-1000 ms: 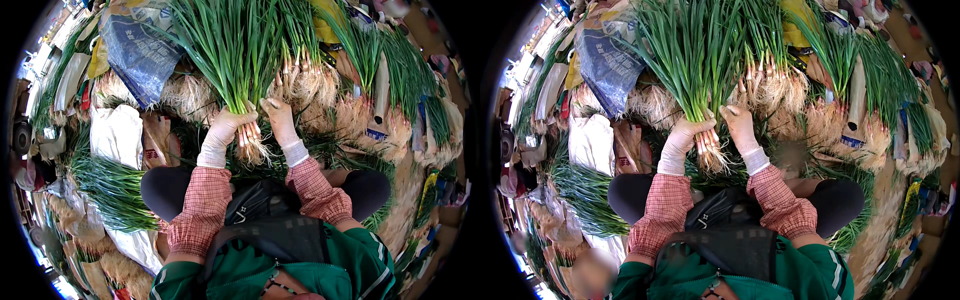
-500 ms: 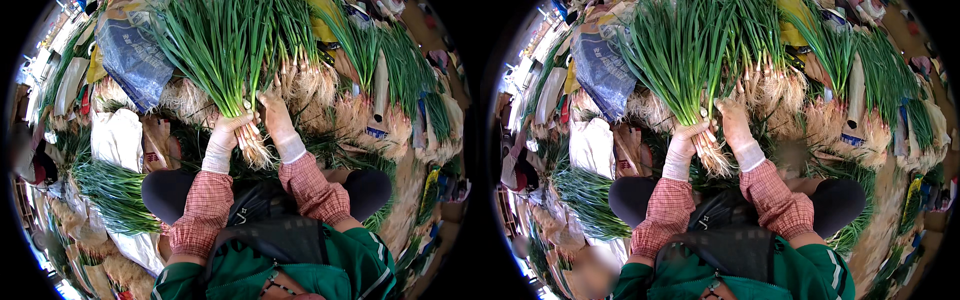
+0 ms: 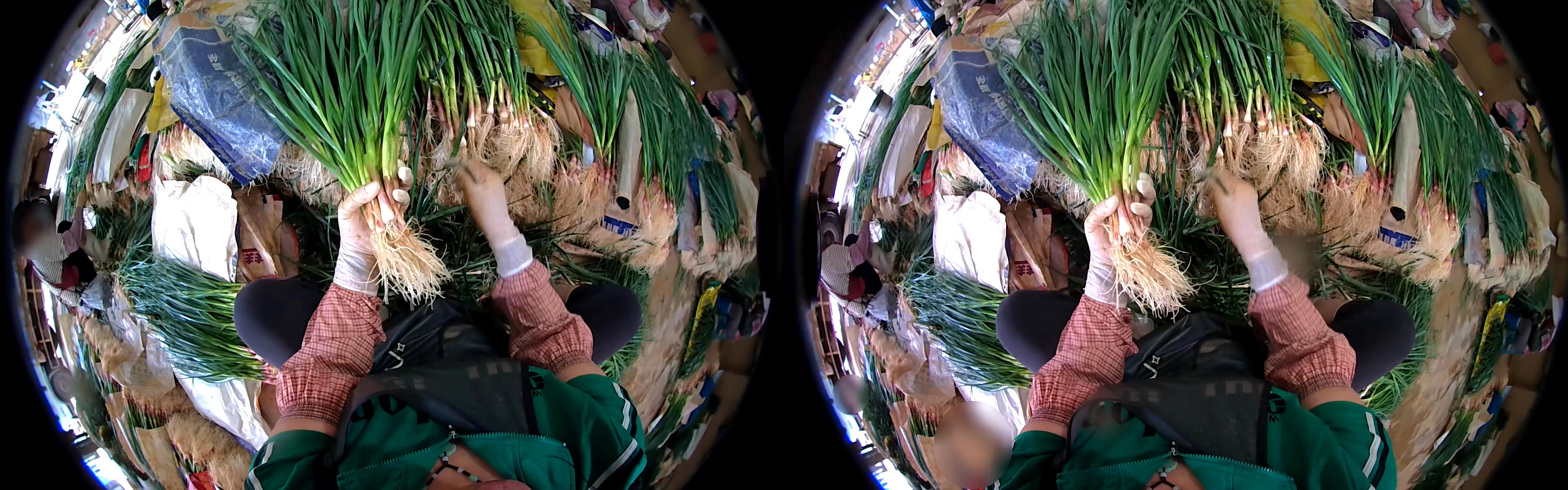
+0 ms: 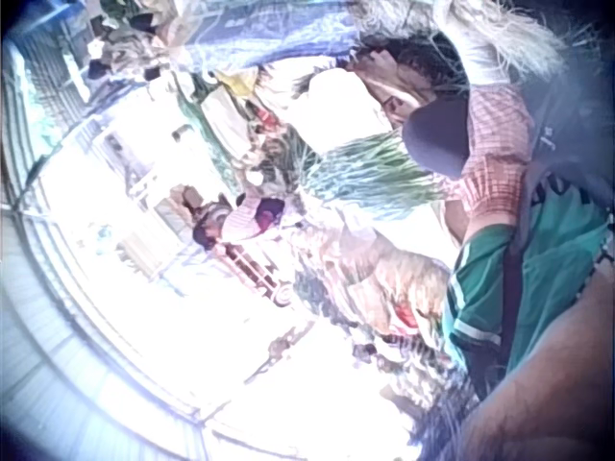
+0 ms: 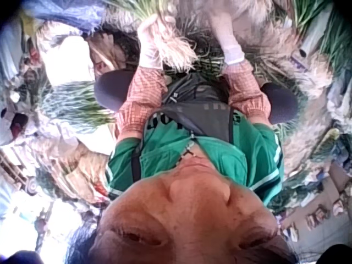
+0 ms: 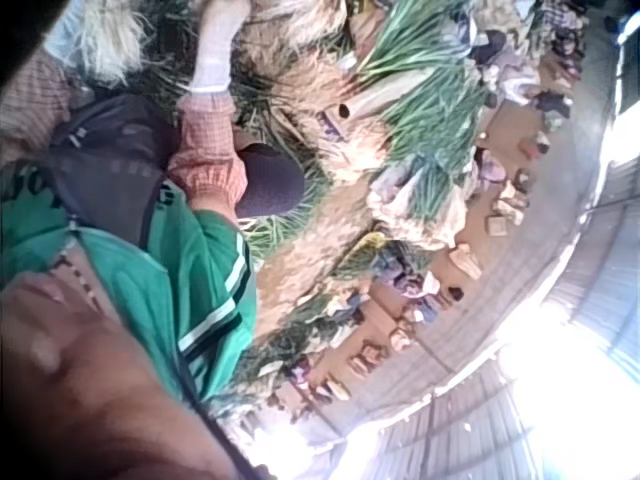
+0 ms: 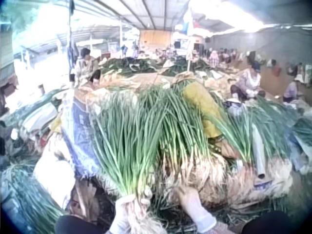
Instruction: The person cleans and sorts scallions by hand, picking through large bunches and removing dried or damaged outer leaves before grouping them into clean bundles on the ground.
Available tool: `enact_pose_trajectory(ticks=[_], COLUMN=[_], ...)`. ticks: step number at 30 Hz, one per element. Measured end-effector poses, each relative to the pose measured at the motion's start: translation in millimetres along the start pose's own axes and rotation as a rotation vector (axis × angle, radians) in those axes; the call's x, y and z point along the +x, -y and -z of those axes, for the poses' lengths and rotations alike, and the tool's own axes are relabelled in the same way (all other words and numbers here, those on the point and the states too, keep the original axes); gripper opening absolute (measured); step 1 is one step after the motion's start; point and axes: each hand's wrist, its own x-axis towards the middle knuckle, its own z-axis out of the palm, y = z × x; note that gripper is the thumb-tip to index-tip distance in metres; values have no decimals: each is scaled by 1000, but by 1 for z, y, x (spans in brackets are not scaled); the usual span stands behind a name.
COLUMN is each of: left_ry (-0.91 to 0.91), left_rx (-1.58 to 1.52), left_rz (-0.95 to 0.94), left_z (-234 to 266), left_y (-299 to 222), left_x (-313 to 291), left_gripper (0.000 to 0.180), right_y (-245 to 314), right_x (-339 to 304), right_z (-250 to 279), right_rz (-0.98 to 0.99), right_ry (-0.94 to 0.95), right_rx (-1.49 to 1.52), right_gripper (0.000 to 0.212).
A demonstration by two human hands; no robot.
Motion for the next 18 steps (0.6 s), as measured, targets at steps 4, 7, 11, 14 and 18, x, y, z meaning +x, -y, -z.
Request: enact_pose_trajectory(ticks=[4, 7, 11, 14, 18], left_ry=[47, -38, -203, -257, -286], left_rx=[-55, 358, 495, 490, 575], left_rz=[106, 76, 36, 43, 77], left_z=[-2, -10, 1, 1, 0], left_y=[0, 0, 1, -5, -10], left_x=[3, 5, 0, -3, -5], left_gripper=[60, 58, 42, 41, 41], right_y=[34, 59, 64, 70, 70], right_x=[20, 18, 31, 34, 50], right_z=[1, -15, -39, -50, -59], right_rz=[235, 318, 191, 310, 393], right_ry=[-191, -122, 30, 26, -61], right_rx=[313, 286, 70, -29, -202], right_gripper=[21, 22, 31, 33, 44])
